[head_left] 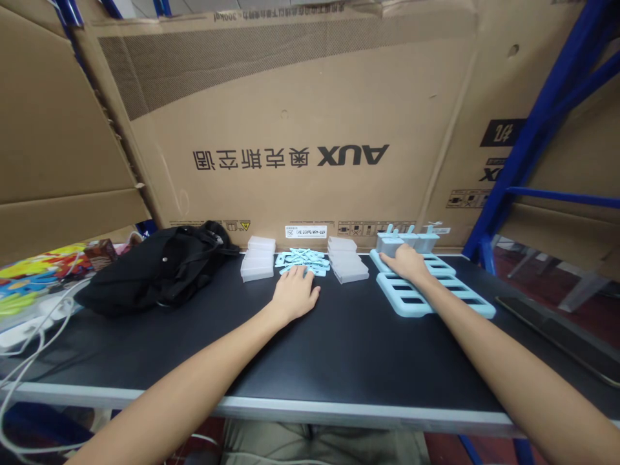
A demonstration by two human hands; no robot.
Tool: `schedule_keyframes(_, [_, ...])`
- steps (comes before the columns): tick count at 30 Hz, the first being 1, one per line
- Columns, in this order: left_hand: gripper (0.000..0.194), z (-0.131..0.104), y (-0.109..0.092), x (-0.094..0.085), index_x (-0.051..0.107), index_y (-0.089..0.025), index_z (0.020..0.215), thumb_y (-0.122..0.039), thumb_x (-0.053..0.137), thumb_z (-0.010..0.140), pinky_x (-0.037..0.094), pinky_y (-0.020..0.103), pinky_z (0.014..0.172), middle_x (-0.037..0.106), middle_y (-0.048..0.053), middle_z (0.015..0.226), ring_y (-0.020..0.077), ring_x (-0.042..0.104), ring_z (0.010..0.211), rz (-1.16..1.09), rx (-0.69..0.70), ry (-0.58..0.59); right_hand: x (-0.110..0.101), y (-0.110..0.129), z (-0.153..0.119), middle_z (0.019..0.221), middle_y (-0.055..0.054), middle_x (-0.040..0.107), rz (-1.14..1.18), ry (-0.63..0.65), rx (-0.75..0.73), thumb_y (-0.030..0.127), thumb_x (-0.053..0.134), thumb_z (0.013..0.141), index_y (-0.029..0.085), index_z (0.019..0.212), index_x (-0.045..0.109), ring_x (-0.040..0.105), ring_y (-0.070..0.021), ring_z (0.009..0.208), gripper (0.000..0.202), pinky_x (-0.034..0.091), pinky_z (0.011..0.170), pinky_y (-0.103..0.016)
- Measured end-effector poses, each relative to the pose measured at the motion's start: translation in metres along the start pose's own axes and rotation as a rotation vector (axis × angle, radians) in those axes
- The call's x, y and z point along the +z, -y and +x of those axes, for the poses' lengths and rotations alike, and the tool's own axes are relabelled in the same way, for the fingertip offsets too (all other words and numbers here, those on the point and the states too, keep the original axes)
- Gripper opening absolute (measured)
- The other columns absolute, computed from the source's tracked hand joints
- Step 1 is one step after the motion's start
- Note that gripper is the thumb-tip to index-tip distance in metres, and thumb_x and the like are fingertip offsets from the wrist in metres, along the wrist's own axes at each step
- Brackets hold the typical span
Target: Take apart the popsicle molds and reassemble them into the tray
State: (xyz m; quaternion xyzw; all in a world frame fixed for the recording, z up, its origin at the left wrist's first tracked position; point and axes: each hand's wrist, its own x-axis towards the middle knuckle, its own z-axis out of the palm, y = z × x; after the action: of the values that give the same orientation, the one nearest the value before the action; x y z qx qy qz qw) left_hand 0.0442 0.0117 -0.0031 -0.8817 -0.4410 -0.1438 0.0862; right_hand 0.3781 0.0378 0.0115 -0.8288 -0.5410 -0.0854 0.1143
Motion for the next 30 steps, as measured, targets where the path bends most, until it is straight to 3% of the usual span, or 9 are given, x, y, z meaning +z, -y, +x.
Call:
schedule_keyframes(8, [0.041,0.000,0.000,0.000,0.060,-0.016,0.117,-0.044,0.039,0.097,0.040,0.046,0.106,0.054,0.015,0.135,0.0308,0.045,0.130,0.005,0.001,0.023,-0.001,0.001,0.000,0.113,-0.029,0.063,0.014,0.011,0.023,0.058,0.045,0.090,-0.003,0.116,0.056,0.062,-0.0365,0.109,0.067,0.047,0.088,-0.040])
schedule_keyframes(20, [0.029,0.001,0.003,-0.003,0.063,-0.023,0.108,-0.040,0.045,0.094,0.045,0.043,0.100,0.058,0.010,0.115,0.0271,0.054,0.113,-0.073,0.043,0.002,0.003,-0.001,0.000,0.113,-0.028,0.063,0.019,-0.016,0.021,0.061,0.047,0.089,-0.003,0.120,0.053,0.061,-0.0365,0.111,0.071,0.046,0.089,-0.039])
schedule_keyframes(24, [0.028,0.011,0.010,-0.005,0.061,-0.024,0.112,-0.039,0.046,0.093,0.048,0.041,0.096,0.055,0.010,0.121,0.0265,0.056,0.111,-0.122,0.025,-0.044,0.003,0.000,0.000,0.114,-0.029,0.063,0.009,-0.016,0.030,0.061,0.047,0.089,-0.002,0.120,0.053,0.061,-0.0365,0.111,0.070,0.046,0.090,-0.039])
schedule_keyframes(30, [0.037,0.035,0.026,0.000,0.054,-0.020,0.124,-0.039,0.046,0.094,0.042,0.045,0.104,0.041,0.015,0.144,0.0308,0.047,0.128,-0.122,-0.108,-0.100,0.004,-0.001,0.001,0.114,-0.029,0.062,0.026,-0.011,0.034,0.061,0.046,0.089,-0.004,0.122,0.051,0.061,-0.0370,0.111,0.073,0.046,0.090,-0.040])
